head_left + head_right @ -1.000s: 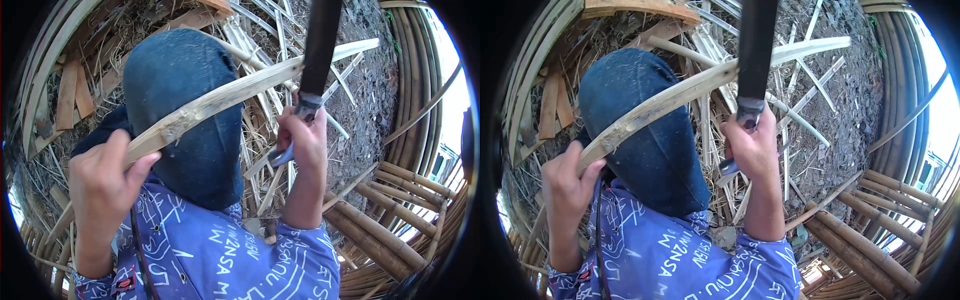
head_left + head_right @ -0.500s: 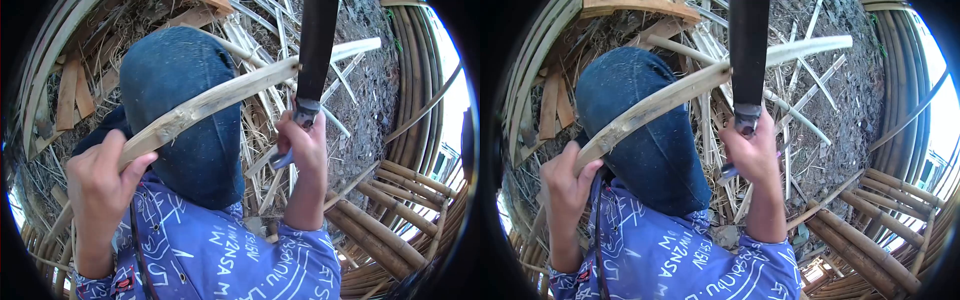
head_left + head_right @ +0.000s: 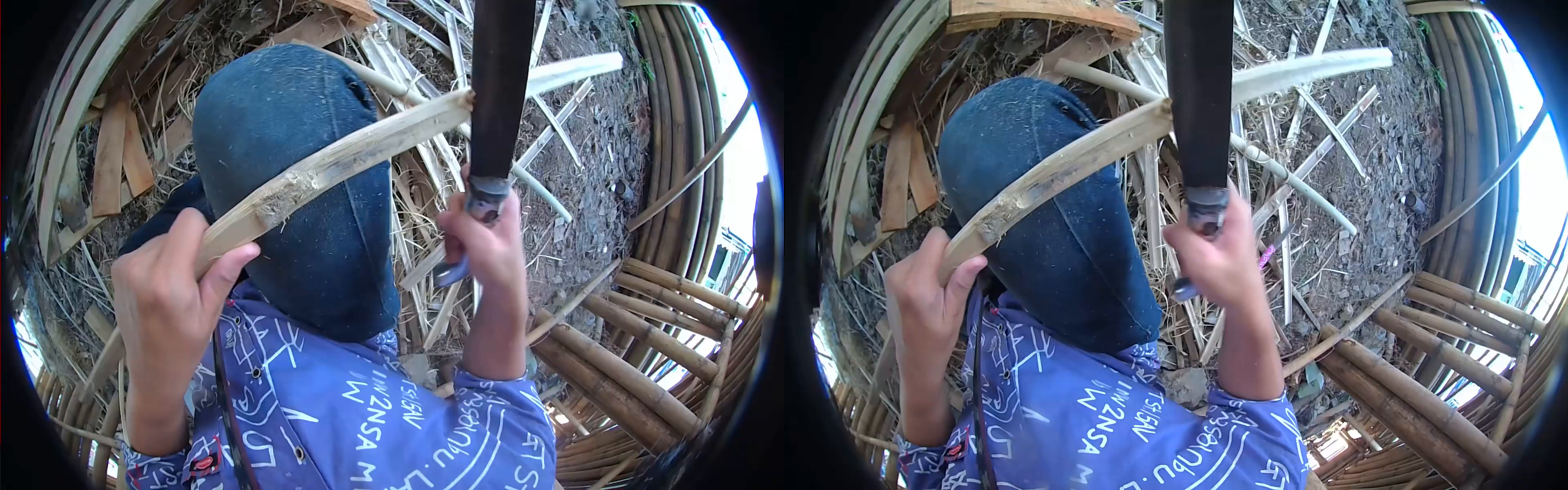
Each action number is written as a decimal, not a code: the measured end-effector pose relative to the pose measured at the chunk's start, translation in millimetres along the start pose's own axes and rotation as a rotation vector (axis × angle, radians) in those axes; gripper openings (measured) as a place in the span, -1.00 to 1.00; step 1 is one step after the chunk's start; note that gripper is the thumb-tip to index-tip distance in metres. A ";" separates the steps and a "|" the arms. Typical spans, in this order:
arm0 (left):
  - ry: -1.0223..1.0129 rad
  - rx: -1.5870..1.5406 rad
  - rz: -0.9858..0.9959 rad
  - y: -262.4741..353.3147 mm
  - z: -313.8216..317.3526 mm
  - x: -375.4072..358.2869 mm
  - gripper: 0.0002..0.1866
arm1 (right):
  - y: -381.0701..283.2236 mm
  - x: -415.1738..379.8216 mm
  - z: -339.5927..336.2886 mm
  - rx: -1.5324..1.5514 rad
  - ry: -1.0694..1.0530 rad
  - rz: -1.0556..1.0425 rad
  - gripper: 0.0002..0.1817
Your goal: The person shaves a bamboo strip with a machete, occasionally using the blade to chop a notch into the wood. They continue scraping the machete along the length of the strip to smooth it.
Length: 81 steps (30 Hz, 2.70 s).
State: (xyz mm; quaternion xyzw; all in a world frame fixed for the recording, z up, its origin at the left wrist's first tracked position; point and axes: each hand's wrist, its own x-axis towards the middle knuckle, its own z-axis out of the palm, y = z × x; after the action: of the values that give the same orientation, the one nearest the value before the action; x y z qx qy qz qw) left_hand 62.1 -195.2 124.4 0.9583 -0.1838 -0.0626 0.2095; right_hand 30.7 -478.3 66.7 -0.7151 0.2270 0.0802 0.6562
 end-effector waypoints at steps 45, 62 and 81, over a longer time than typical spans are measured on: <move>-0.001 0.025 -0.065 20.9 -1.1 24.5 -0.52 | -4.5 3.2 30.4 0.065 0.096 -0.038 -0.65; -0.059 -0.043 -0.093 17.2 -3.6 28.6 -0.52 | 2.8 14.8 -2.6 0.002 -0.038 -0.061 -0.62; -0.003 0.013 -0.097 20.2 -3.4 33.4 -0.58 | 4.7 1.6 16.0 0.008 -0.080 -0.033 -0.70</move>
State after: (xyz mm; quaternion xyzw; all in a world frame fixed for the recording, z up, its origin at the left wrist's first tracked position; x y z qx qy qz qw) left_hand 87.1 -223.6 134.6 0.9673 -0.1380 -0.0727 0.1998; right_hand 33.0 -463.2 59.8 -0.7124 0.1891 0.0967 0.6689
